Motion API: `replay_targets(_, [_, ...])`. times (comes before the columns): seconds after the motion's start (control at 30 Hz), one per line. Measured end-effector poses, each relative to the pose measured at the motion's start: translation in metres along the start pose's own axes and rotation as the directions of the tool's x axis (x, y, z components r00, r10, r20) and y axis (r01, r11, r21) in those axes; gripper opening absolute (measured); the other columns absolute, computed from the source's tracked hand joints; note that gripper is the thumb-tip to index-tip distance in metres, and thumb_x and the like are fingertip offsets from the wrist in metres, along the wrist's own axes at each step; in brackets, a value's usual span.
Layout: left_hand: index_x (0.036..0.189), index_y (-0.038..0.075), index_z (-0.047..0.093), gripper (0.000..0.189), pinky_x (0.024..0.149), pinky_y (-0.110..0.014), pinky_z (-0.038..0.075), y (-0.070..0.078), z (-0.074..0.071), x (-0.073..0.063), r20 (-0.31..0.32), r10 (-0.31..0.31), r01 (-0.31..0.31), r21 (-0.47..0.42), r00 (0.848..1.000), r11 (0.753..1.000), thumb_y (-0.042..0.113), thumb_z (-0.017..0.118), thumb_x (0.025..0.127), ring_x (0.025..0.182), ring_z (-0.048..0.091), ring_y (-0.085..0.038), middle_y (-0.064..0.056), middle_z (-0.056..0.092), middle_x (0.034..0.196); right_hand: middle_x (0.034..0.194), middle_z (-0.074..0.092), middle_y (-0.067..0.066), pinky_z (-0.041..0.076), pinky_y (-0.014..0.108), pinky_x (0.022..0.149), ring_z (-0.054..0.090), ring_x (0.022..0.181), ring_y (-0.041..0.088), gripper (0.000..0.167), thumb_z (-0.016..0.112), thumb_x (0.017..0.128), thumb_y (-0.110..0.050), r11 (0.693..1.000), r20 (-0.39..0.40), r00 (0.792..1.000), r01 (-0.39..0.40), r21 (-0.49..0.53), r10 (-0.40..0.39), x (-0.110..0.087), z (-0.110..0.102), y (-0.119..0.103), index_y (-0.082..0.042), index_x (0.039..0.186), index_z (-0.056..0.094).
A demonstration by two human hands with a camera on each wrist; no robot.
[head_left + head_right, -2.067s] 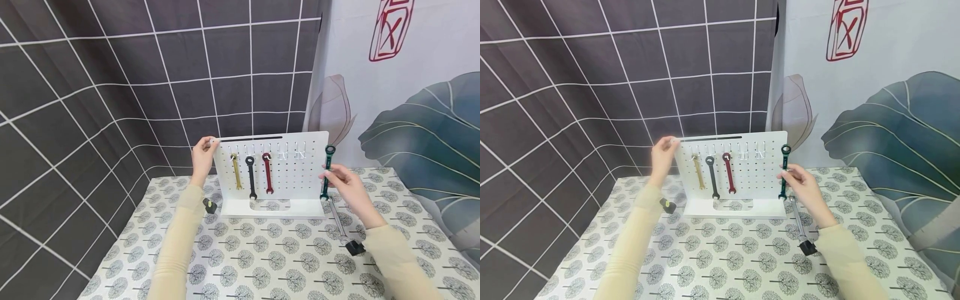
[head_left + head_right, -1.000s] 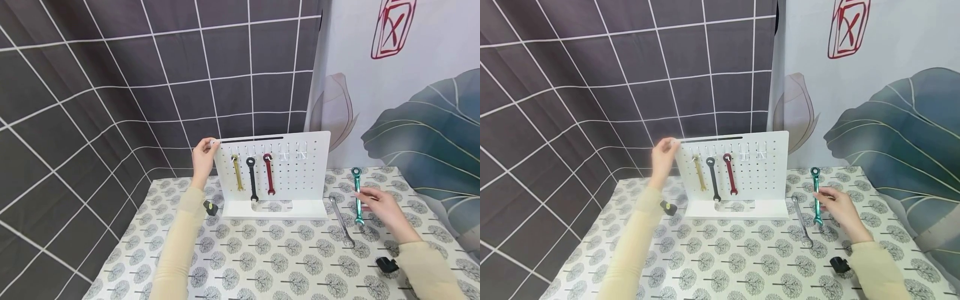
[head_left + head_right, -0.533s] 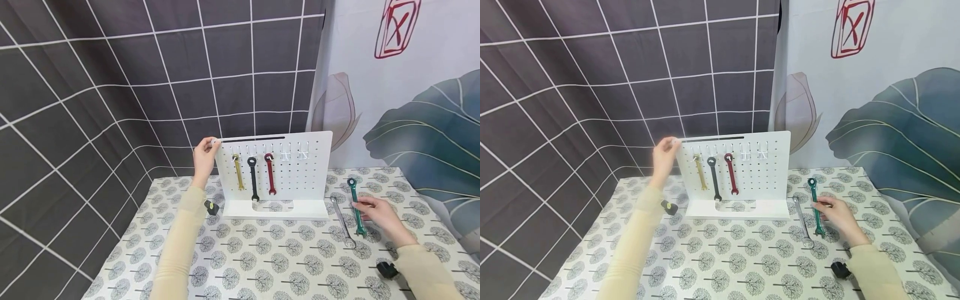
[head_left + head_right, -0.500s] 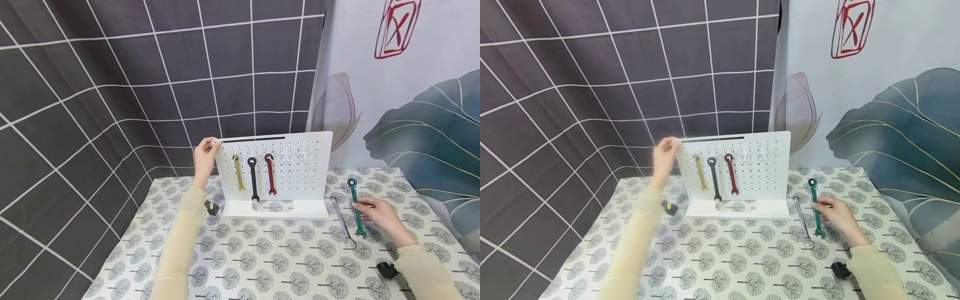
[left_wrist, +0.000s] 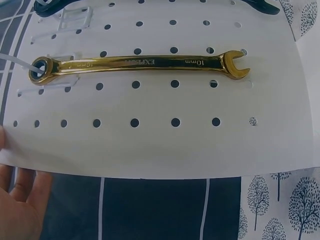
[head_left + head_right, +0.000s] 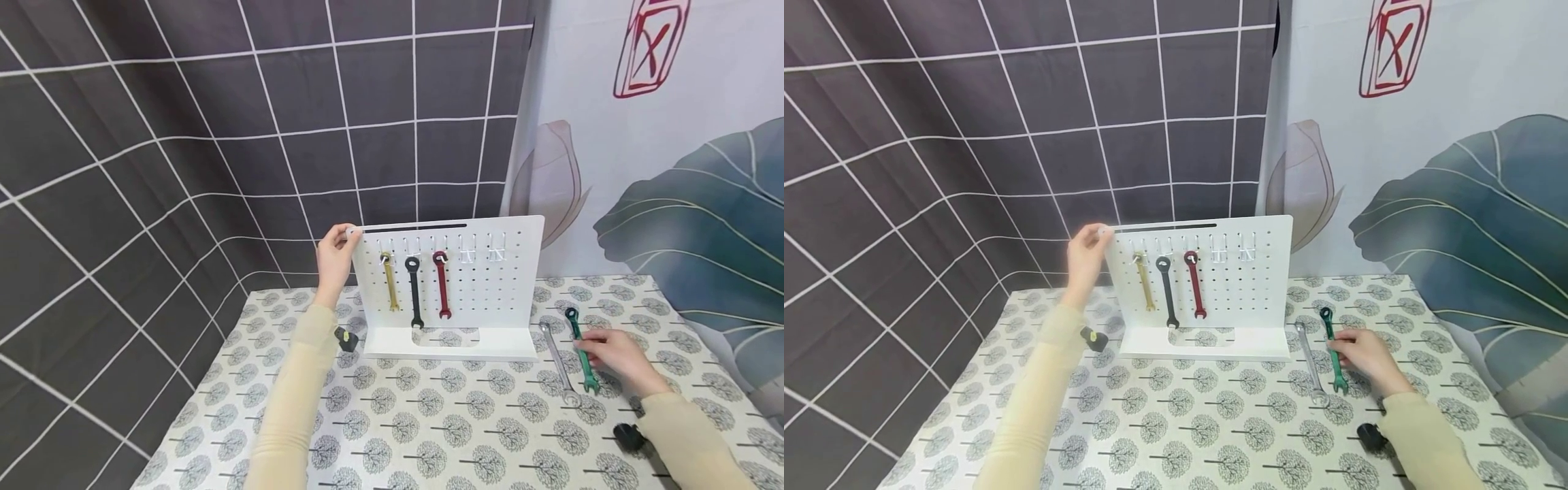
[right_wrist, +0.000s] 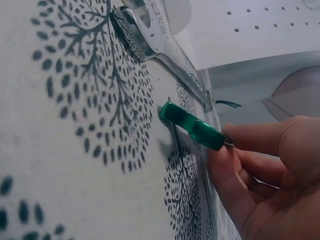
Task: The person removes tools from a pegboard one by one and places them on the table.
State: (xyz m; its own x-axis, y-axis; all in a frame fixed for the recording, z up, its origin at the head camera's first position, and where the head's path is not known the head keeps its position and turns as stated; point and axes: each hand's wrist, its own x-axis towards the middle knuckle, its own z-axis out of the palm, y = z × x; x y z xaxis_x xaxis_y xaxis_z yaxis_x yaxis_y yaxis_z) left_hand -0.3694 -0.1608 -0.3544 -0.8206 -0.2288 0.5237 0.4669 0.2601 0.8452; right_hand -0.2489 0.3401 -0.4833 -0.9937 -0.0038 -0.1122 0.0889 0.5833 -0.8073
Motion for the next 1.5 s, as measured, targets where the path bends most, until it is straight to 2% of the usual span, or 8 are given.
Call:
replay_targets(0.23, [0.111,0.000,0.069,0.029,0.083,-0.029,0.053,-0.002,0.000,-0.001,0.010,-0.001,0.001,0.008,1.000,1.000,0.024,0.073,0.094,0.089,0.067,-0.017,-0.015,0.073,0.103,0.093,0.067,0.017,0.057,0.029,0.062,0.063,0.071,0.018,0.050,0.067,0.095,-0.014,0.995,0.008,1.000,-0.002,-0.105,0.003,0.005,0.002,-0.001,0.023,0.124,0.051])
replay_targets(0.47, [0.111,0.000,0.069,0.029,0.081,-0.028,0.054,-0.002,-0.002,-0.001,0.008,0.010,-0.010,0.003,1.000,1.000,0.023,0.073,0.094,0.088,0.067,-0.018,-0.015,0.073,0.102,0.094,0.066,0.017,0.057,0.030,0.063,0.062,0.073,0.020,0.049,0.069,0.093,-0.014,0.997,0.003,1.000,-0.029,-0.072,0.029,0.005,0.004,-0.004,0.022,0.123,0.053])
replay_targets(0.63, [0.110,0.001,0.069,0.028,0.081,-0.027,0.054,-0.002,-0.002,-0.001,-0.006,0.010,-0.010,0.003,1.000,1.000,0.023,0.074,0.094,0.087,0.067,-0.017,-0.015,0.073,0.102,0.094,0.067,0.017,0.057,0.031,0.063,0.062,0.074,0.021,0.045,0.068,0.093,-0.014,0.995,-0.010,0.999,-0.031,-0.090,0.030,0.006,0.004,-0.006,0.021,0.119,0.056])
replay_targets(0.9, [0.110,0.002,0.070,0.027,0.077,-0.027,0.053,0.002,0.000,-0.003,-0.004,0.010,-0.009,0.026,1.000,1.000,0.024,0.074,0.094,0.084,0.068,-0.018,-0.013,0.074,0.101,0.076,0.063,0.008,0.055,0.034,0.060,0.060,0.065,0.020,0.039,0.069,0.091,-0.012,0.983,-0.040,0.999,-0.032,-0.180,0.025,0.000,0.005,-0.006,0.019,0.112,0.059])
replay_targets(1.5, [0.109,0.004,0.070,0.028,0.076,-0.026,0.053,-0.002,-0.002,-0.002,-0.007,0.018,-0.018,0.027,1.000,0.999,0.027,0.075,0.093,0.084,0.068,-0.018,-0.012,0.075,0.099,0.082,0.067,0.011,0.057,0.034,0.062,0.063,0.067,0.019,0.039,0.071,0.091,-0.013,0.979,-0.031,1.000,-0.009,-0.202,0.003,0.000,0.003,-0.010,0.019,0.111,0.060])
